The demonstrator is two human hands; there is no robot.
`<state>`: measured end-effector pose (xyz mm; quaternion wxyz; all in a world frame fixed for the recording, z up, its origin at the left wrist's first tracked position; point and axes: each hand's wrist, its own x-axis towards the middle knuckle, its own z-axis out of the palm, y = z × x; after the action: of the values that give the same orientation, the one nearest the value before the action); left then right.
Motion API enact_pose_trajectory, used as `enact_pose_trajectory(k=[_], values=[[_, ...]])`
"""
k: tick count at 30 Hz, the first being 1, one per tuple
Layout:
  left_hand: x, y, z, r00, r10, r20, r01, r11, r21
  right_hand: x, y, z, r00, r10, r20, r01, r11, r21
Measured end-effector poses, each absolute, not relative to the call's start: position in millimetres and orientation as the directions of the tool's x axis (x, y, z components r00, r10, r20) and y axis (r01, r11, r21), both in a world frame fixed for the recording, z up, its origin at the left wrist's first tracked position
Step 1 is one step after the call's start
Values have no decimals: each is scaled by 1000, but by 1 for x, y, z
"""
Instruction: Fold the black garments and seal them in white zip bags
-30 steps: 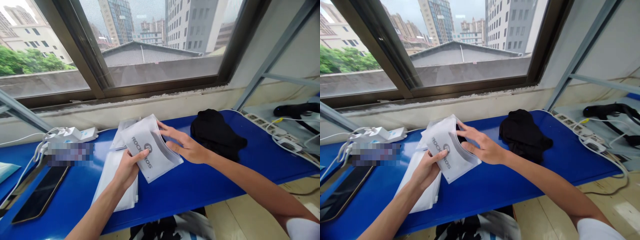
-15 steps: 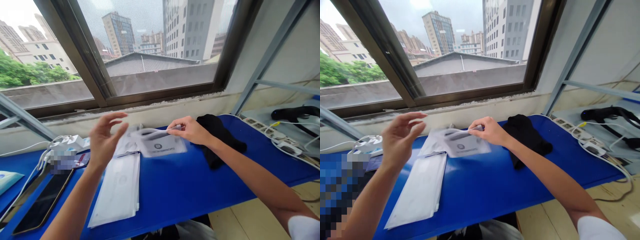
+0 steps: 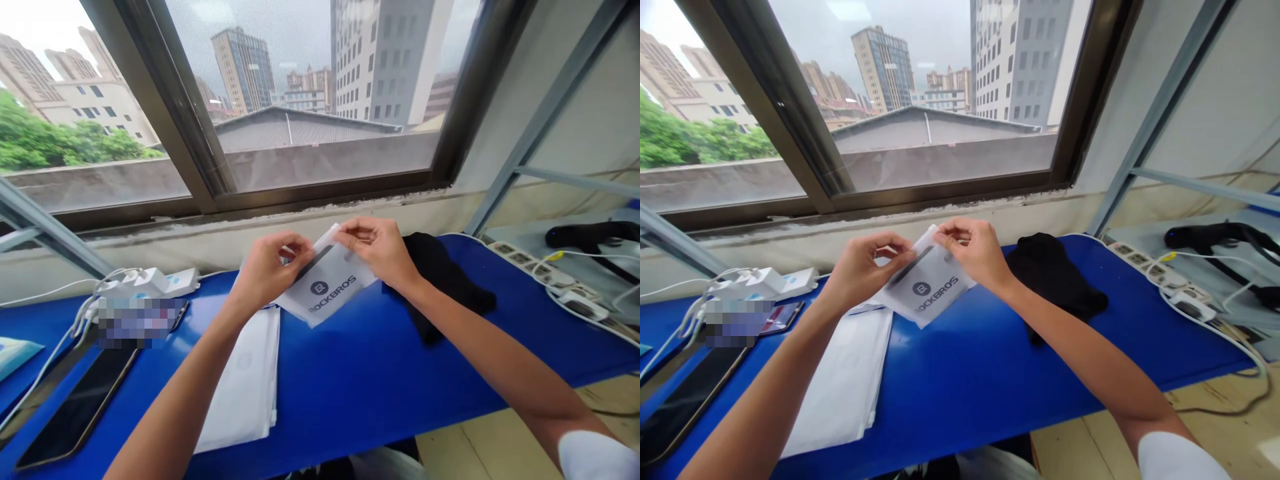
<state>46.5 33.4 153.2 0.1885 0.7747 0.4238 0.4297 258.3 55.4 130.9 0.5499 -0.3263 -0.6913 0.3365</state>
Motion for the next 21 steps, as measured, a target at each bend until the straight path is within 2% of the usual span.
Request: enact_pose_trajectory(k=[4,8,11,14,17,19,21], values=[[60,21,154,217,728,651,422,-671,610,248,36,132,-263,715,648,234,698,-676],[68,15,151,156,671,725,505,-685,525,244,24,134,-230,664,712,362,737,-571],[61,21,150,199,691,695,536,-670,513,259,27,142,-88,582,808,459,744,-486],[46,33,153,272,720,639,547,-662,513,285,39,153,85,383,920,630,694,-348],[30,43,159,264,750,607,589,-624,514,306,55,156,80,227,971,756,621,-207],[20,47,163,234,792,565,601,-574,556,309,65,151,50,251,967,764,614,-199],[7,51,166,182,848,498,545,-509,666,304,74,142,83,342,936,715,633,-295]])
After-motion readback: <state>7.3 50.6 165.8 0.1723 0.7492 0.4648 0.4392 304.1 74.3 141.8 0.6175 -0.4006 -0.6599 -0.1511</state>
